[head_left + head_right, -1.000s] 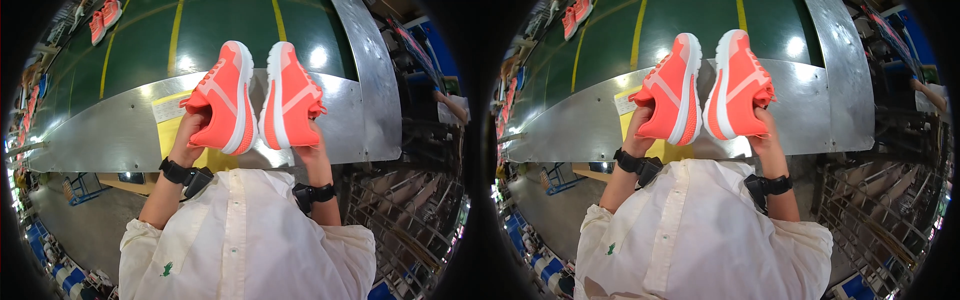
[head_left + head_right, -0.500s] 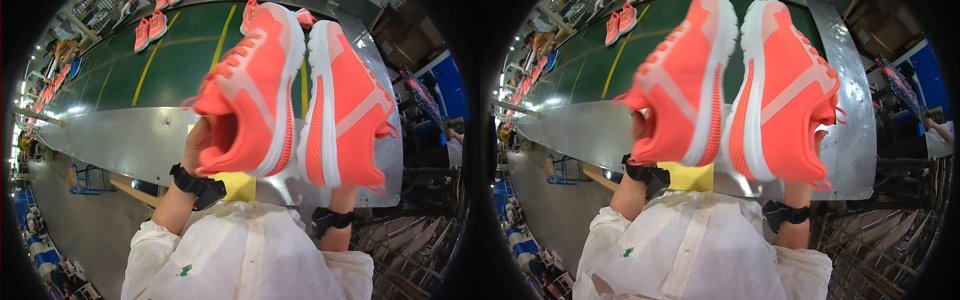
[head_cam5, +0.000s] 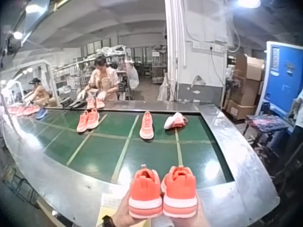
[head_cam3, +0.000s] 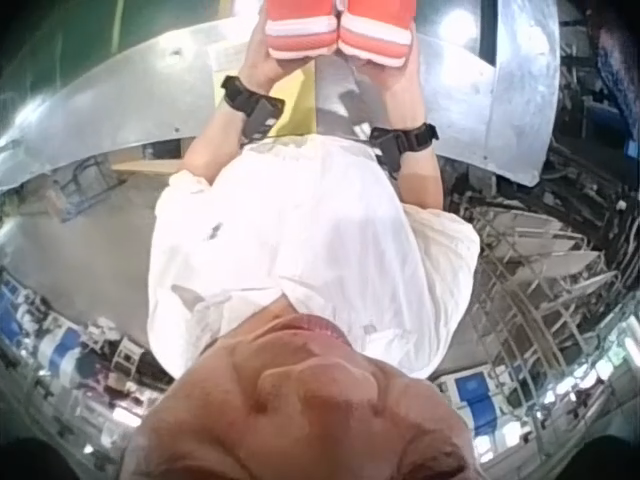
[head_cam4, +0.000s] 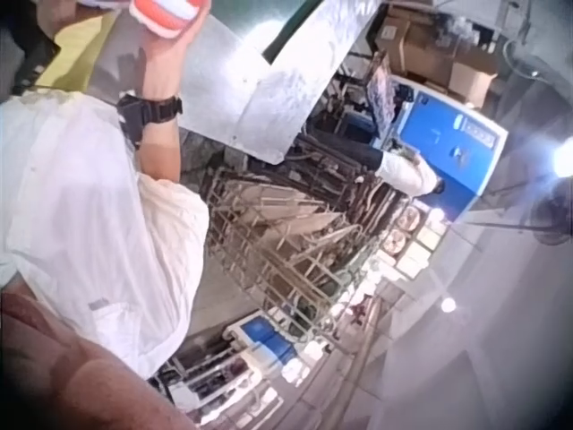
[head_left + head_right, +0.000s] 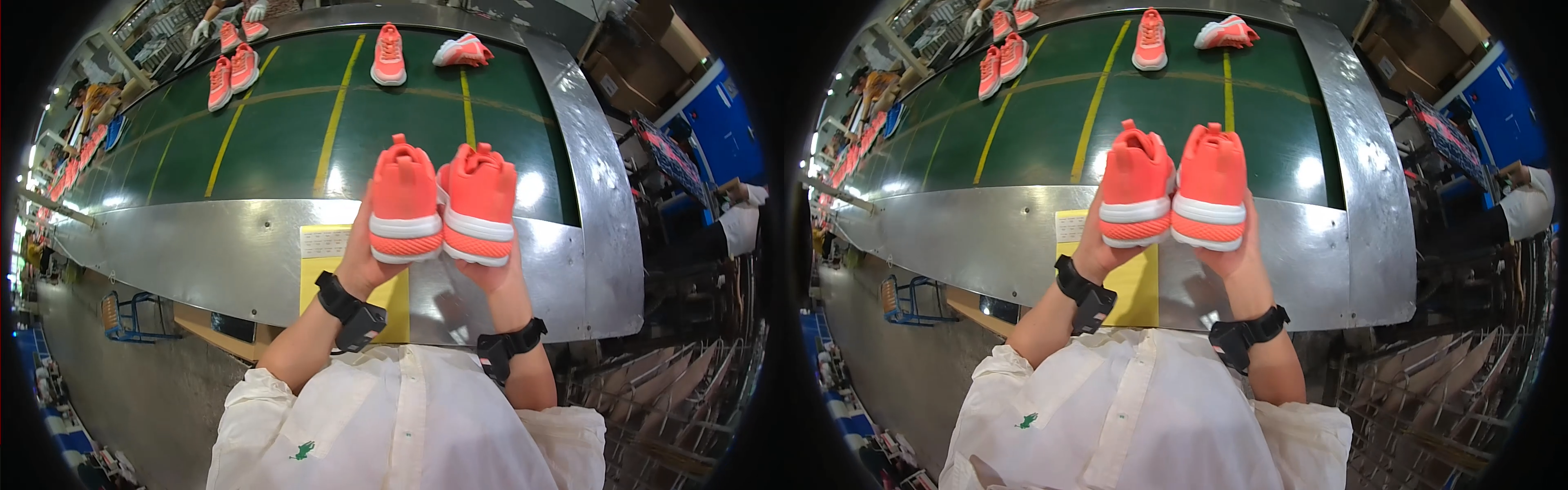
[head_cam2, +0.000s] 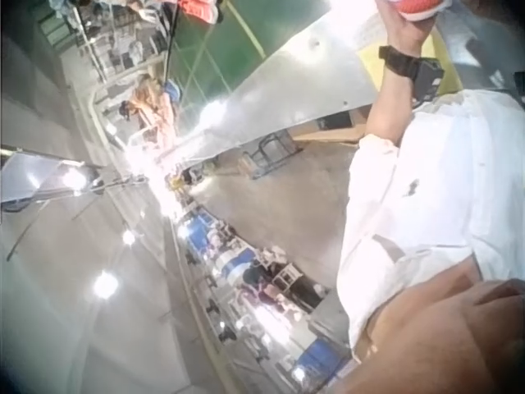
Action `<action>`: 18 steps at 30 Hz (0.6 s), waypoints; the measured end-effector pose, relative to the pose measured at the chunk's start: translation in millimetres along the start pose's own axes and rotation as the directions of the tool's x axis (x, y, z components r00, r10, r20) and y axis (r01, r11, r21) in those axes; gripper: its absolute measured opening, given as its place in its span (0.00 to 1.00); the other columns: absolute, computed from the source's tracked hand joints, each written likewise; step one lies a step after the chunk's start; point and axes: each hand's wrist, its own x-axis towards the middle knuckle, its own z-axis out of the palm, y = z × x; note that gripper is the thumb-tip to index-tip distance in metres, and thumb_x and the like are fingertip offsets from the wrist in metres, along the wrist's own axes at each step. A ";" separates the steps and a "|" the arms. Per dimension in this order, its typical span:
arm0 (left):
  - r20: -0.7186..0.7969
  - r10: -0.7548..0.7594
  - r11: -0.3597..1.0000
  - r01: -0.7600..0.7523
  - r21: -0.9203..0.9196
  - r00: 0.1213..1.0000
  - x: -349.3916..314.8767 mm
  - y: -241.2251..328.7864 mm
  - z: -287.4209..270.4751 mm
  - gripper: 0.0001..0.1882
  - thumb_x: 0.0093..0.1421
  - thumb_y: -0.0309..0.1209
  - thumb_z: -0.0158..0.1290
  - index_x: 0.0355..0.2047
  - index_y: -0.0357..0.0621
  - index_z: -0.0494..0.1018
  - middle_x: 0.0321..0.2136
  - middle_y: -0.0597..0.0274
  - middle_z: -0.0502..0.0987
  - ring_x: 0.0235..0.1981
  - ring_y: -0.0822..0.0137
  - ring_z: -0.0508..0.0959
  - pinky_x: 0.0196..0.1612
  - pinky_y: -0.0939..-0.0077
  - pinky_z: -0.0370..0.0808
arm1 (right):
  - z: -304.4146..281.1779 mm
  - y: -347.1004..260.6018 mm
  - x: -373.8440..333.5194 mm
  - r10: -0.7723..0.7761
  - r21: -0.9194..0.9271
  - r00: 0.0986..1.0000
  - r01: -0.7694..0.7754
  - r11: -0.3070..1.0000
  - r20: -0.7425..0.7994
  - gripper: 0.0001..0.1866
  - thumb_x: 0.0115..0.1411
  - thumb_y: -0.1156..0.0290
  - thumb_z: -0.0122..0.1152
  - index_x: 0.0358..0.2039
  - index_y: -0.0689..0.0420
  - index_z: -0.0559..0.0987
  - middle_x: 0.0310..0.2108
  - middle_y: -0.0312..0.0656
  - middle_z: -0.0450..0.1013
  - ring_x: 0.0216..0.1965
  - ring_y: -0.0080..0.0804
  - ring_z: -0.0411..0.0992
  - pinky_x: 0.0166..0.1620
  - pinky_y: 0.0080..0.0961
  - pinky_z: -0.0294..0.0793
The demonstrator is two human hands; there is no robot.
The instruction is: Inspecting shoes on a conveyor belt, trimming loose threads, and marking a production sheet.
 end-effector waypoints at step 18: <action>0.170 0.451 -0.204 -0.085 0.975 0.876 -7.4 -30.9 -69.9 0.15 0.61 0.35 0.52 0.44 0.40 0.73 0.41 0.54 0.74 0.46 0.55 0.72 0.47 0.66 0.71 | -173.3 -51.0 -59.0 -0.751 -0.977 0.638 -0.010 0.214 -0.172 0.16 0.63 0.68 0.54 0.49 0.61 0.73 0.36 0.39 0.74 0.38 0.27 0.72 0.43 0.25 0.71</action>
